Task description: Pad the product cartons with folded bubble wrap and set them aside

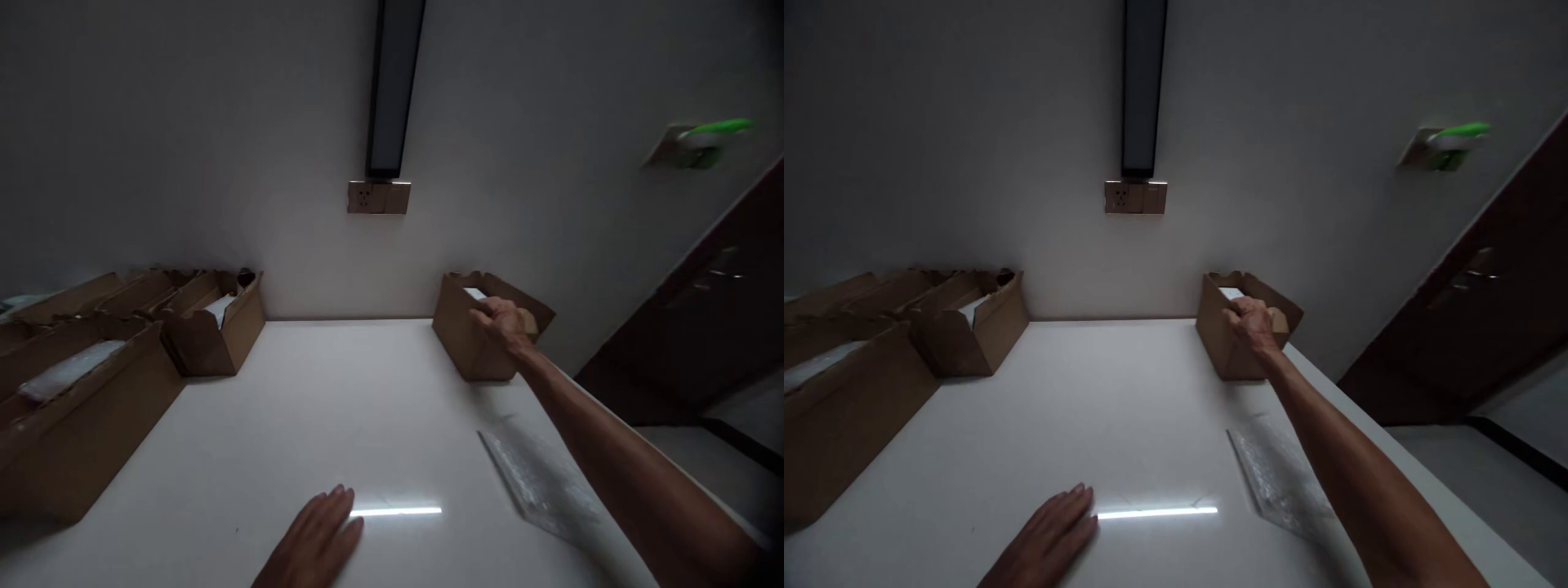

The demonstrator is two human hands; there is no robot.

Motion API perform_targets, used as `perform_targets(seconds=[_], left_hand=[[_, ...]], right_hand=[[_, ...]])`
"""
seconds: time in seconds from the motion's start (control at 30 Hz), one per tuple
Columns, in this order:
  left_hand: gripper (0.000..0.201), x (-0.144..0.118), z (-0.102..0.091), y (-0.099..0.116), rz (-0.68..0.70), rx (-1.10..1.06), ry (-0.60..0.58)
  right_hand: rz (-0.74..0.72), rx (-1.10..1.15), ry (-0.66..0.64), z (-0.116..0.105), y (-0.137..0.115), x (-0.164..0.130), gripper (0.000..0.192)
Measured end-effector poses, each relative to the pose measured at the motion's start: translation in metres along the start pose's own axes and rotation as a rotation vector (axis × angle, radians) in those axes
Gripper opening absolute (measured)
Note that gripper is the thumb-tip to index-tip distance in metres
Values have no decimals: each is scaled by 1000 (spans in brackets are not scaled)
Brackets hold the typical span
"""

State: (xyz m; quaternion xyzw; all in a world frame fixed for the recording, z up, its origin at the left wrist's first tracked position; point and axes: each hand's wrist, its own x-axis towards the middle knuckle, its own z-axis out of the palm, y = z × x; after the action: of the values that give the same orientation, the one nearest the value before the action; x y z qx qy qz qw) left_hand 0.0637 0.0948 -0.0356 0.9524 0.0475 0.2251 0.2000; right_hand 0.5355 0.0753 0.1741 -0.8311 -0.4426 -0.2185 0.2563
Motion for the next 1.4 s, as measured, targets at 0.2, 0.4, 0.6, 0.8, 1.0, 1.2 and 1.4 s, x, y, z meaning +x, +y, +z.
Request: perform_targets(seconds=[0.2,0.4,0.6,0.8,1.0,1.2,1.4], left_hand=[[64,-2,-34,4,-540,-113,386],[89,-21,-80,14,-786,-225,577],[83,-68,-85,48,-865,-266,481],[69,-79,-70,61,-982,-326,481],[68,-45,-79,28,-1101,-406,437],[75,12,-99,-13,-1036,-258,404],[85,-10,-94,-5,-1084,-475,494]], right_hand=[[-389,251,-55,-32,-65,-83,13],[-735,514,-78,-81,-124,-171,19],[-476,820,-89,-93,-116,-235,50],[-160,854,-466,-52,-100,-290,63],[-54,939,-638,-32,-139,-282,42],[-110,863,-600,-2,-139,-239,37],[-42,527,-257,-33,-51,-245,25]])
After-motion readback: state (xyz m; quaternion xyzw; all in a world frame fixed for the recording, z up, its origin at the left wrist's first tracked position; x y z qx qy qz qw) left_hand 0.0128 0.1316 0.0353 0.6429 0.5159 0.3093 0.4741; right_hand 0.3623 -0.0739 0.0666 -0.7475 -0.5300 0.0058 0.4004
